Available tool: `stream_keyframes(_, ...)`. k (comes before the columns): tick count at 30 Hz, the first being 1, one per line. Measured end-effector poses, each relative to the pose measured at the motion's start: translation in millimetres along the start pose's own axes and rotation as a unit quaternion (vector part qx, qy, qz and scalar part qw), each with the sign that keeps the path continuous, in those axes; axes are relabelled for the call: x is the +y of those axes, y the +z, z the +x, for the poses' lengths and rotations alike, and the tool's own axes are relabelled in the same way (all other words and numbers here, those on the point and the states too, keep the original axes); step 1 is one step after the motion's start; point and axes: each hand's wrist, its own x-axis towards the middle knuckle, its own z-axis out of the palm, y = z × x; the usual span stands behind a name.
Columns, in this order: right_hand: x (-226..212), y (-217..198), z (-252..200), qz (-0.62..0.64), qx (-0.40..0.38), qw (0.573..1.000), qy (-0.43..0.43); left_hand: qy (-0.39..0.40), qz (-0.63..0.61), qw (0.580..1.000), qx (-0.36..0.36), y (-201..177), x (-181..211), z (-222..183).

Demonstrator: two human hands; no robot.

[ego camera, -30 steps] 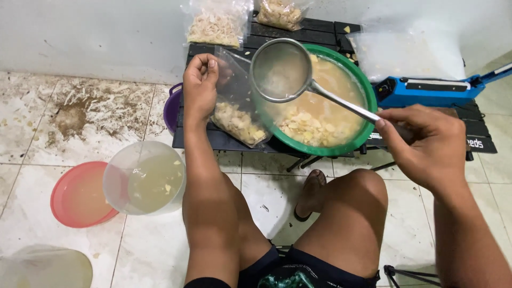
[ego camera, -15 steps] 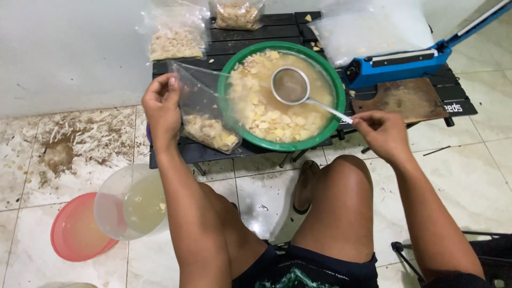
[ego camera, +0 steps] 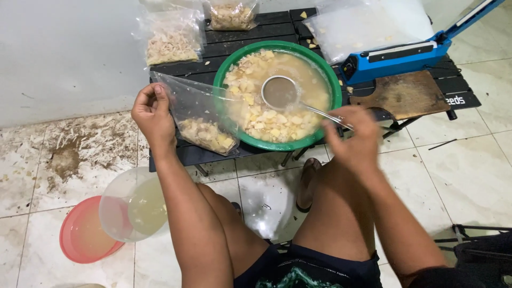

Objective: The person scoops pieces of dried fruit from a bowl using a mesh strainer and transfers them into a plastic bag, then uses a heat sealer to close the bag.

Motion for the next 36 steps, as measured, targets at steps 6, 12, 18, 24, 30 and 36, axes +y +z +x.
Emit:
stream_keyframes(6,-108.8,74.4,-2.4,0.21,-0.118,0.969,0.056,0.006,0.017,1.0,0.002,-0.2,6.0,-2.3)
stream_keyframes(12,-121.4,121.7,8.3,0.221,-0.099,0.963,0.117,0.007,0.029,0.999,-0.01,-8.0,17.0,-4.7)
stream_keyframes(18,-117.7,126.8,10.5,0.209,-0.104,0.962,0.144,0.02,0.05,0.999,0.006,-12.9,29.7,-12.1)
stream_keyframes(24,-124.0,91.5,16.4,0.26,-0.061,0.954,0.139,0.121,0.025,0.992,-0.025,-36.6,59.1,-35.7)
stream_keyframes(30,-127.4,31.2,34.3,0.295,-0.036,0.951,0.088,0.18,0.015,0.981,-0.07,-22.5,138.8,-66.9)
stream_keyframes(36,-121.3,-18.1,53.7,0.359,0.026,0.925,0.119,0.227,-0.018,0.968,-0.104,37.2,209.5,-92.5)
